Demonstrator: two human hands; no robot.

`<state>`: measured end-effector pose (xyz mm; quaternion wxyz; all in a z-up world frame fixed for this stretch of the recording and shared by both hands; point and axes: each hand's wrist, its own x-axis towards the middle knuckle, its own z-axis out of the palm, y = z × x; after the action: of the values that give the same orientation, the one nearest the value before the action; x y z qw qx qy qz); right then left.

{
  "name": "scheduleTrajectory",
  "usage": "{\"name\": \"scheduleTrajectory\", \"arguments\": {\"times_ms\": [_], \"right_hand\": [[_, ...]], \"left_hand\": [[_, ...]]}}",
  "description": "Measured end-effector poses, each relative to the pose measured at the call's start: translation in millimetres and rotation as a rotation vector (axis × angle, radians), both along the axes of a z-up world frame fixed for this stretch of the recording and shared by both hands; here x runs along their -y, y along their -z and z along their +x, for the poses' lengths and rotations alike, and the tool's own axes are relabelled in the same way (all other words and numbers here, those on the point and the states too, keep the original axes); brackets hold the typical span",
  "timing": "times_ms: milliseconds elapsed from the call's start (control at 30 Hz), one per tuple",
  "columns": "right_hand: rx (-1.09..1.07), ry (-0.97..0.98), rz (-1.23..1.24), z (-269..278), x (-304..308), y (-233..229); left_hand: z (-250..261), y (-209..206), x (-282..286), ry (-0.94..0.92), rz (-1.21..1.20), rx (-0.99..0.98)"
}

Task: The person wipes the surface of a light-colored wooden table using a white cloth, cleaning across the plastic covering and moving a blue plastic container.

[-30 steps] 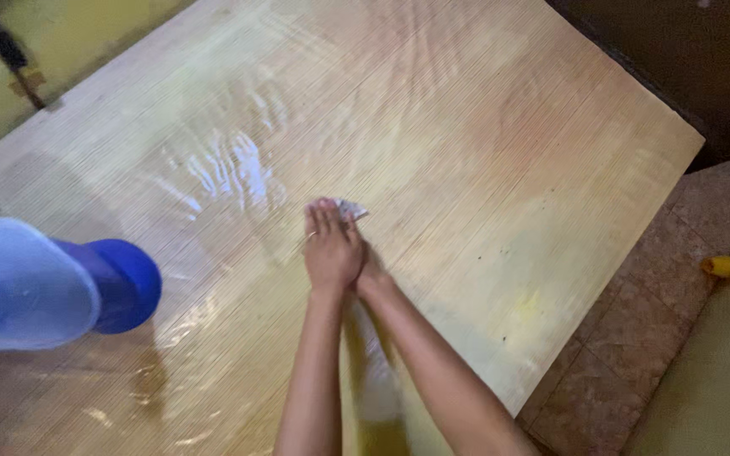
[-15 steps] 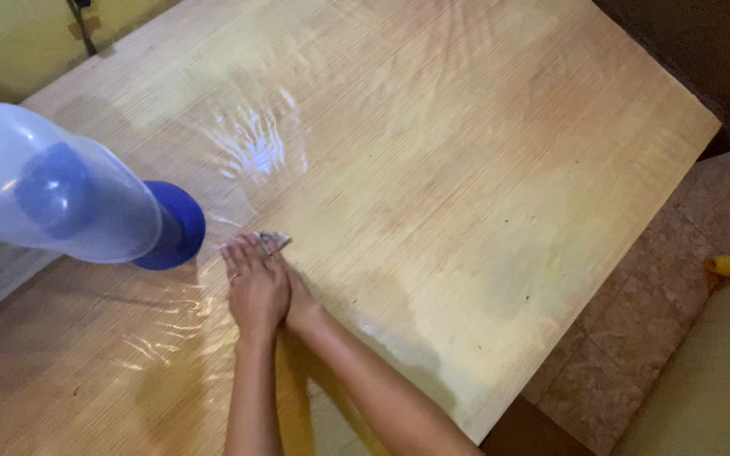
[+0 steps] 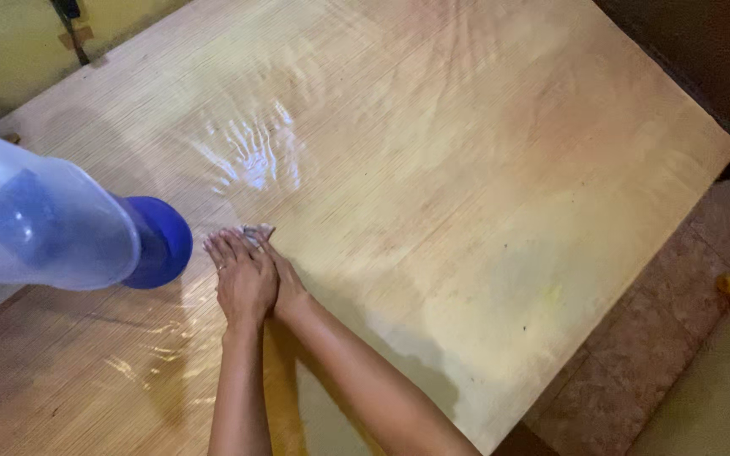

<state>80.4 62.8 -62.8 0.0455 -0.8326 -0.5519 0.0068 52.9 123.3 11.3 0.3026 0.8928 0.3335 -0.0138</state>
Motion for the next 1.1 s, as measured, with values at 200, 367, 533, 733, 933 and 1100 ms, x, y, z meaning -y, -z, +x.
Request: {"name": "scheduleTrajectory", "arguments": {"times_ms": [200, 367, 533, 733, 933, 1100], "right_hand": [[0.03, 0.018, 0.009, 80.6, 1.3, 6.1], [0.068, 0.086, -0.019, 163.7, 47.8, 11.4], [0.071, 0.175, -0.052, 236.4, 128.0, 15.1], [-0.092, 0.31, -0.082, 286.2, 237.3, 6.0], [0.133, 0.397, -0.139, 283.6, 274.4, -9.2], [0.05, 0.448, -0.069, 253.3, 285.7, -25.2]], "left_hand": [[77.3, 5.7, 0.8, 0.007, 0.035, 0.036], [157.0, 8.2, 43.1, 0.026, -0.003, 0.07], [236.0, 13.8, 119.1, 0.141, -0.017, 0.162], [286.0, 13.0, 207.5, 0.221, -0.077, 0.211], [289.9, 18.2, 260.6, 0.274, -0.108, 0.22], [265.1, 14.6, 277.3, 0.33, -0.085, 0.166]]}}
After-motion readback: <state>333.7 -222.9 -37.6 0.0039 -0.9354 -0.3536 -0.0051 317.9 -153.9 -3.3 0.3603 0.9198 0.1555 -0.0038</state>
